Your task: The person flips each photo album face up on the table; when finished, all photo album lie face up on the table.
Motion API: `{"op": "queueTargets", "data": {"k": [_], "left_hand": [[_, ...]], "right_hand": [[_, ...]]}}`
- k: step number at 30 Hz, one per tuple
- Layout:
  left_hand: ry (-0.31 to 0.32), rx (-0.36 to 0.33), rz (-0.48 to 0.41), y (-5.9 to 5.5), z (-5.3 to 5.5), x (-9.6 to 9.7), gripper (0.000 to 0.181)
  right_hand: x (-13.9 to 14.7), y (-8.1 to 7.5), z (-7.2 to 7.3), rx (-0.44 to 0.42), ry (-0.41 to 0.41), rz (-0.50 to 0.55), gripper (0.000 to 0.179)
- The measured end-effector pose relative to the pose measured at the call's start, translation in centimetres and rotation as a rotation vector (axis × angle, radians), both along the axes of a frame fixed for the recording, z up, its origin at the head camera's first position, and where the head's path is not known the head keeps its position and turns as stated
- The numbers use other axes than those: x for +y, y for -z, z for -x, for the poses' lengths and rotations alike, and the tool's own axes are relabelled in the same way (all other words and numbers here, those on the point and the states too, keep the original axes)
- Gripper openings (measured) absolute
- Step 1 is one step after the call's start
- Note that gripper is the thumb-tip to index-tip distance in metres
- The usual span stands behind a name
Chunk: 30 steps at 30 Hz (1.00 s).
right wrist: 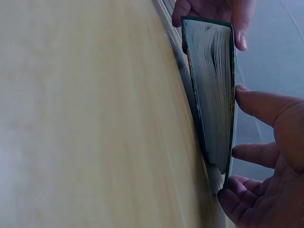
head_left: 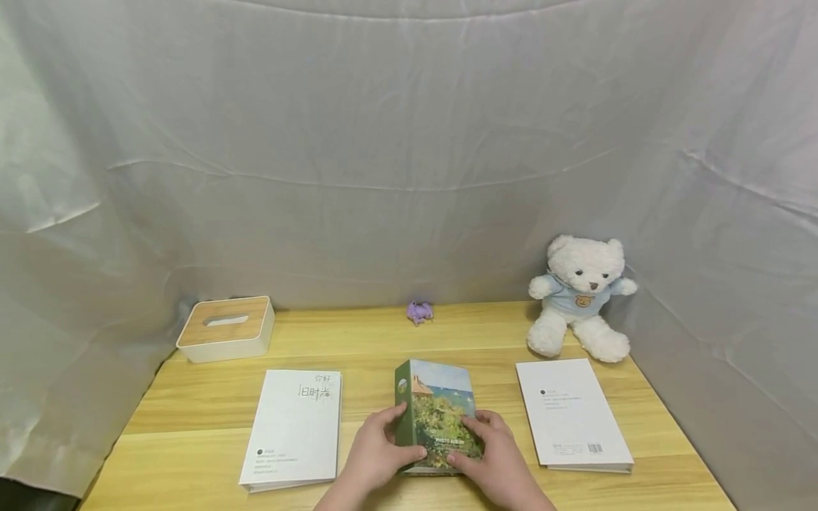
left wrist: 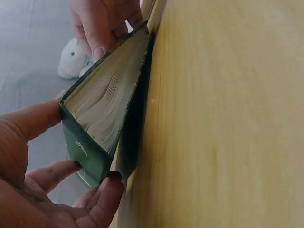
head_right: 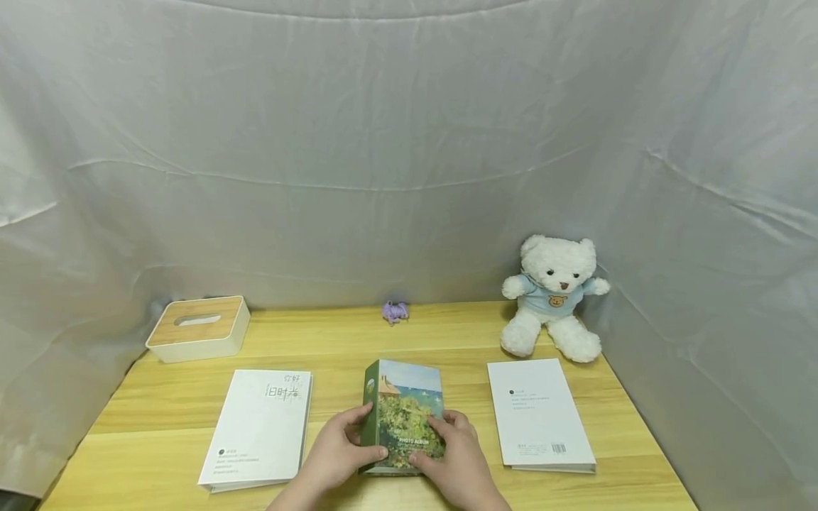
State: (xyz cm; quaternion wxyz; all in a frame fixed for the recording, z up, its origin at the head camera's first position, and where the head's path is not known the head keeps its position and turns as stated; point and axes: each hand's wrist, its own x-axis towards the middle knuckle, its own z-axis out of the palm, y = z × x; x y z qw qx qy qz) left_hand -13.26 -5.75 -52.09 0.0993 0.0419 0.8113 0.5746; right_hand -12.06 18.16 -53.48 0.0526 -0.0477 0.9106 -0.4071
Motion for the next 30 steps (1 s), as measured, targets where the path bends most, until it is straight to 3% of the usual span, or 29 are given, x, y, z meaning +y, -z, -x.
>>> {"op": "queueTargets", "data": {"k": [9, 30], "left_hand": [[-0.021, -0.005, 0.024, 0.5, 0.1, 0.0, 0.085], [-0.017, 0.000, -0.012, 1.0, 0.1, 0.0, 0.084]], "right_hand": [[-0.4, -0.2, -0.1, 0.051, 0.016, -0.081, 0.075], [-0.7, -0.2, -0.1, 0.072, 0.019, -0.118, 0.074]]}}
